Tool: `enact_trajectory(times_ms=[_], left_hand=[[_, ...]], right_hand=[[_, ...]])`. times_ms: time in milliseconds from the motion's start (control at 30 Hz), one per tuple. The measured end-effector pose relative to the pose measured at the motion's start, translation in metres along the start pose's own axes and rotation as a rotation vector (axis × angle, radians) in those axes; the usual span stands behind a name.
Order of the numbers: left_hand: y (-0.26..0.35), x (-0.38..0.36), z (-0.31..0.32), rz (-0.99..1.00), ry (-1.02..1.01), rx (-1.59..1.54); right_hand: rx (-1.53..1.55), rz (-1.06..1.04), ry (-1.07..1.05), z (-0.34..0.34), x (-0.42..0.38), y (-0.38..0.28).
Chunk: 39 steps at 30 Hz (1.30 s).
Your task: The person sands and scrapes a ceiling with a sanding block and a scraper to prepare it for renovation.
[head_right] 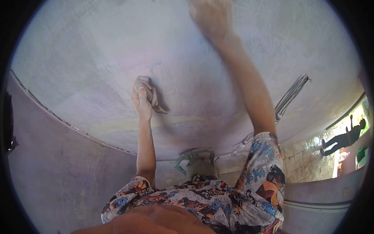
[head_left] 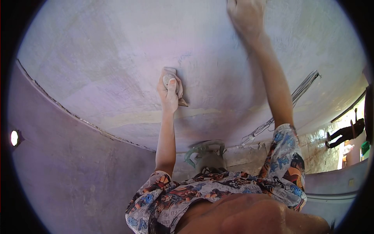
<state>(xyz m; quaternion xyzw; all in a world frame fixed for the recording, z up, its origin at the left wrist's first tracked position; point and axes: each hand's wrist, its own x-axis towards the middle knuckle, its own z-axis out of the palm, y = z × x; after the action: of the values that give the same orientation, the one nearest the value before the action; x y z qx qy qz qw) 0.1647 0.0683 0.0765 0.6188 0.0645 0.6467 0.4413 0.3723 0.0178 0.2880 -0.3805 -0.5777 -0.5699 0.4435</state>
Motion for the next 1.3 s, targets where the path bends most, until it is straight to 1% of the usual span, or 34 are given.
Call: enact_trajectory(times_ms=[67,100,167,300,400,467,500,567,600,667,700,767,800,833,867,900,967,1133,1167,1200,1300], left_hand=[[-0.001,0.002,-0.002,0.008,-0.02,-0.004],[-0.001,0.004,-0.005,0.007,-0.03,-0.001],[-0.005,0.002,-0.005,0.039,-0.037,0.002],[-0.007,0.005,-0.001,0.08,-0.027,0.0],[-0.005,0.003,-0.002,0.08,-0.012,-0.014],[-0.003,0.003,-0.001,0.038,-0.014,-0.03],[-0.004,0.005,-0.003,0.041,-0.018,-0.029],[-0.007,0.003,-0.006,0.057,-0.038,0.009],[-0.005,0.003,-0.006,0.059,-0.042,0.007],[-0.005,0.005,0.001,0.083,-0.005,-0.026],[-0.008,0.006,0.003,0.092,-0.004,-0.034],[-0.01,0.005,0.0,0.101,0.001,-0.037],[-0.01,0.004,0.001,0.093,-0.002,-0.037],[-0.009,0.003,0.002,0.094,0.001,-0.04],[-0.008,0.005,0.002,0.099,-0.001,-0.042],[-0.006,0.003,0.0,0.083,-0.006,-0.046],[-0.006,0.005,-0.003,0.079,-0.027,-0.02],[-0.006,0.004,-0.003,0.063,-0.011,0.0],[-0.005,0.003,-0.001,0.041,-0.006,-0.002],[-0.003,0.005,-0.002,0.042,-0.01,0.004],[-0.002,-0.002,-0.004,0.022,0.002,0.021]], right_hand=[[-0.136,-0.003,-0.054,0.017,-0.061,-0.004],[-0.141,0.005,-0.051,0.015,-0.077,-0.015],[-0.139,0.078,-0.17,0.0,-0.099,-0.032],[-0.126,0.088,-0.143,0.004,-0.078,-0.018],[-0.089,0.103,-0.13,0.006,-0.056,-0.016],[-0.062,0.119,-0.118,0.011,-0.049,-0.021],[-0.065,0.12,-0.113,0.01,-0.062,-0.025],[-0.1,0.138,-0.18,0.004,-0.105,-0.037],[-0.103,0.138,-0.178,0.006,-0.089,-0.033],[-0.067,0.103,-0.204,0.005,-0.026,-0.015],[-0.072,0.092,-0.199,0.002,-0.01,-0.013],[-0.049,0.127,-0.107,-0.002,0.004,-0.017],[-0.051,0.132,-0.113,-0.001,-0.024,-0.021],[-0.065,0.176,-0.129,0.004,-0.071,-0.027],[-0.082,0.222,-0.139,0.006,-0.097,-0.03],[-0.089,0.231,-0.152,0.005,-0.093,-0.029],[-0.079,0.126,-0.065,0.009,-0.067,-0.015],[-0.032,0.106,-0.145,-0.001,-0.041,0.014],[-0.021,0.108,-0.166,-0.003,-0.04,0.015],[-0.02,0.122,-0.04,-0.004,-0.066,0.002],[-0.073,0.105,-0.045,-0.002,-0.067,0.005]])
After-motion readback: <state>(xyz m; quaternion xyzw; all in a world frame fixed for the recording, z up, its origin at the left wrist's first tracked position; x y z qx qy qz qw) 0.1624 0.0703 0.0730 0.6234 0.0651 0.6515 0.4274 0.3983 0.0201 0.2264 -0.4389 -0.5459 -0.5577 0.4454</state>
